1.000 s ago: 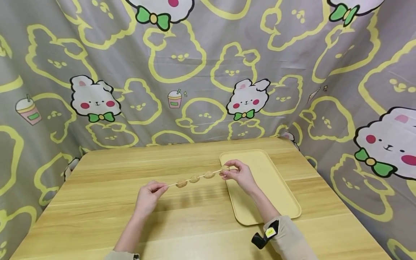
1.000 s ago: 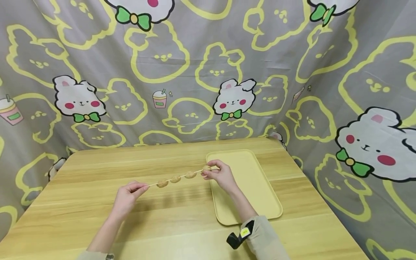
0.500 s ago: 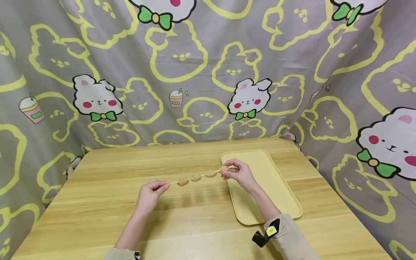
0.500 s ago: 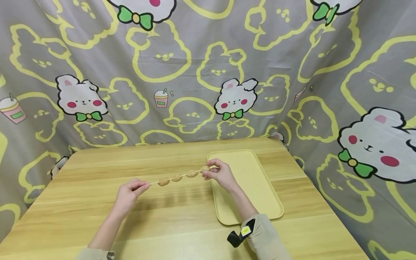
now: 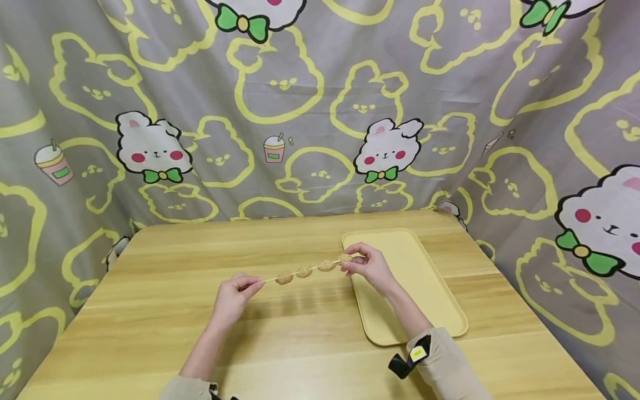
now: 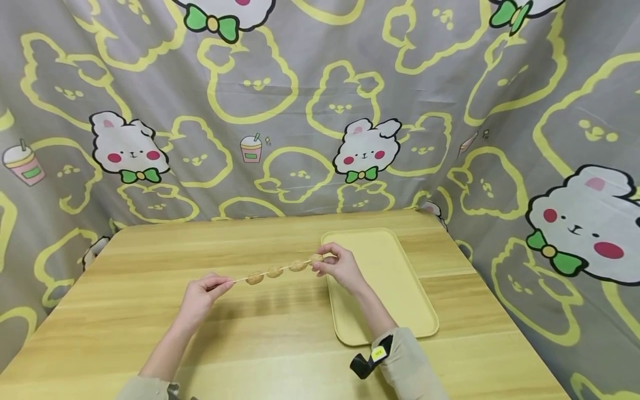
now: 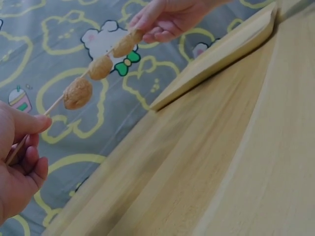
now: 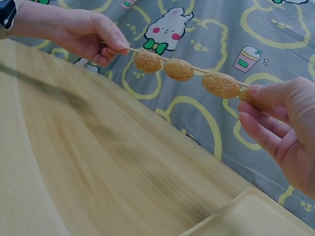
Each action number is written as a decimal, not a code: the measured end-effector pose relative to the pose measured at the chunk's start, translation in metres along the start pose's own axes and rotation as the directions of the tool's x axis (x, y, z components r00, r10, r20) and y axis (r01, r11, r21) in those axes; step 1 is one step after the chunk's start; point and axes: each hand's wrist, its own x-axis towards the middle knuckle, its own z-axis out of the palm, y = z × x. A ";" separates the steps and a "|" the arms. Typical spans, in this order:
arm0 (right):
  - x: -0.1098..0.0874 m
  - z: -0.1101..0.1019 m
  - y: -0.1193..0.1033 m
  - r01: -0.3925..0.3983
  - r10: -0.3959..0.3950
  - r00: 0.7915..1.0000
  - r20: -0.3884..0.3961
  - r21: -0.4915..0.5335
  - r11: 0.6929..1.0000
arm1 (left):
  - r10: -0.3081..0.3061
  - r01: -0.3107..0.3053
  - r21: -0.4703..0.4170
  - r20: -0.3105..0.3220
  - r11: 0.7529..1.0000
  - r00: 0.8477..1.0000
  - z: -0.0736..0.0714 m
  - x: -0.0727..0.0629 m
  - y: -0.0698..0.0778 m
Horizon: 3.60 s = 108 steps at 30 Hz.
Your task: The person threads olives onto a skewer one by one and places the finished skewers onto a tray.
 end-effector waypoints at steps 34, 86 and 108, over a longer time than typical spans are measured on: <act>0.007 -0.026 -0.007 -0.036 0.030 0.999 -0.043 -0.135 0.990 | -0.050 0.020 0.125 0.241 0.992 0.969 0.026 -0.005 0.007; -0.141 -0.146 0.002 -0.294 0.268 0.956 -0.121 -0.442 0.848 | -0.256 0.390 -0.331 0.383 0.859 0.888 0.227 -0.008 0.046; -0.137 -0.150 0.007 -0.313 0.271 0.949 -0.163 -0.376 0.872 | -0.316 0.374 -0.192 0.278 0.907 0.907 0.257 -0.014 0.046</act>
